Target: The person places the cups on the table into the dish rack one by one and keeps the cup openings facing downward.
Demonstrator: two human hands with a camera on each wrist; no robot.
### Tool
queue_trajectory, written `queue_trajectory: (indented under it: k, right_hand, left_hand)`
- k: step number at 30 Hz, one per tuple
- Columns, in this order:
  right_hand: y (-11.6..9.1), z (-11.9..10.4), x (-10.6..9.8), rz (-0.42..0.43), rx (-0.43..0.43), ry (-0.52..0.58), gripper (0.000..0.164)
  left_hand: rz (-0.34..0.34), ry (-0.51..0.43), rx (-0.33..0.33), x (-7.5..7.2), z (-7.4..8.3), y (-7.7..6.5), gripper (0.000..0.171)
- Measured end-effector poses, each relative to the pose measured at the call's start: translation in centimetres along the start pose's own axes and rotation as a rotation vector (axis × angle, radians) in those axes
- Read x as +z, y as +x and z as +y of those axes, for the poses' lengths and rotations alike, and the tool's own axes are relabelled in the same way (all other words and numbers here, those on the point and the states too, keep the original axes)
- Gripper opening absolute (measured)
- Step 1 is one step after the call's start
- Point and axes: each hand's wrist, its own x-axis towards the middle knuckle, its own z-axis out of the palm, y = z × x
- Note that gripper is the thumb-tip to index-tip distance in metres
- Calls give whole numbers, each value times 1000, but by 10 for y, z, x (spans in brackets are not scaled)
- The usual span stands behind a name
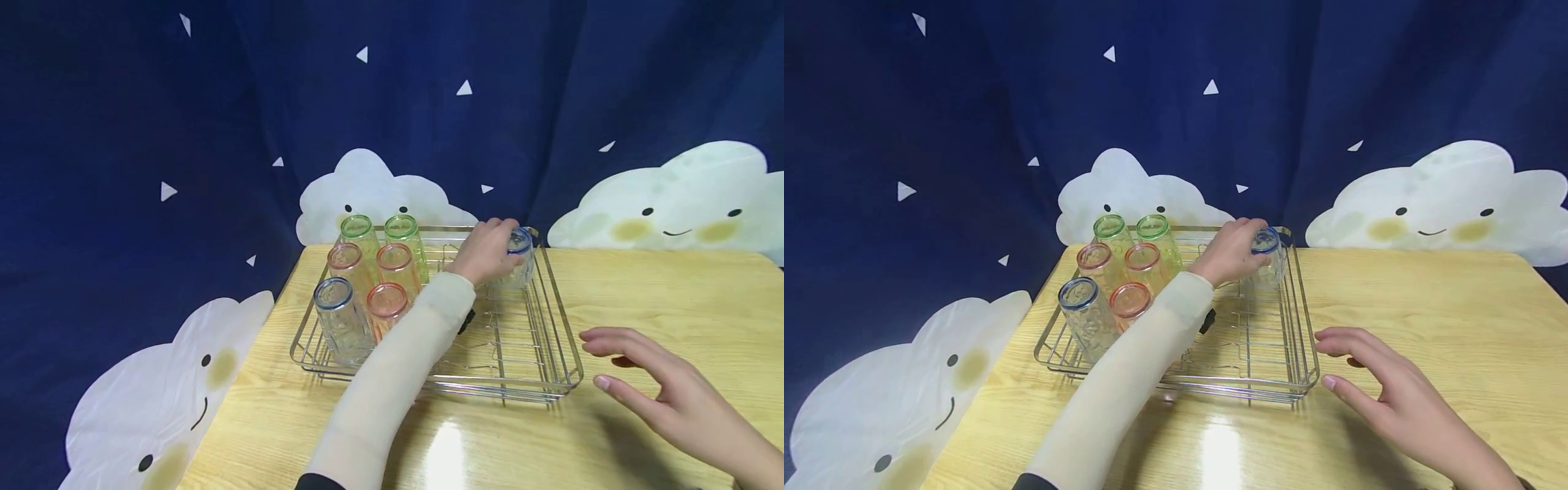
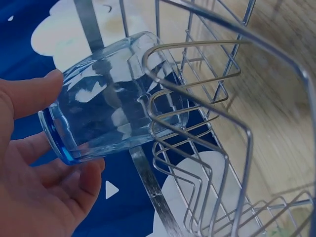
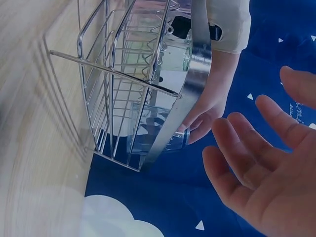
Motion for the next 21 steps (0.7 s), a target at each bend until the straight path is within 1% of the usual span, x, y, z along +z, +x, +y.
queue_trajectory:
  k: [6,10,14,17,21]
  right_hand:
    - [1,0,-2,-12,-4,-4,59]
    - [1,0,-1,-24,-13,-3,60]
    - [0,0,-2,-34,-6,-9,60]
    - [-1,1,-4,-40,17,-5,58]
    - [0,3,-5,-40,1,-7,59]
  left_hand:
    - [-17,65,23,6,6,4,58]
    - [-43,93,18,10,6,6,57]
    - [-61,91,4,15,6,6,58]
    - [-68,103,-4,18,6,7,57]
    - [-89,87,-22,22,5,8,57]
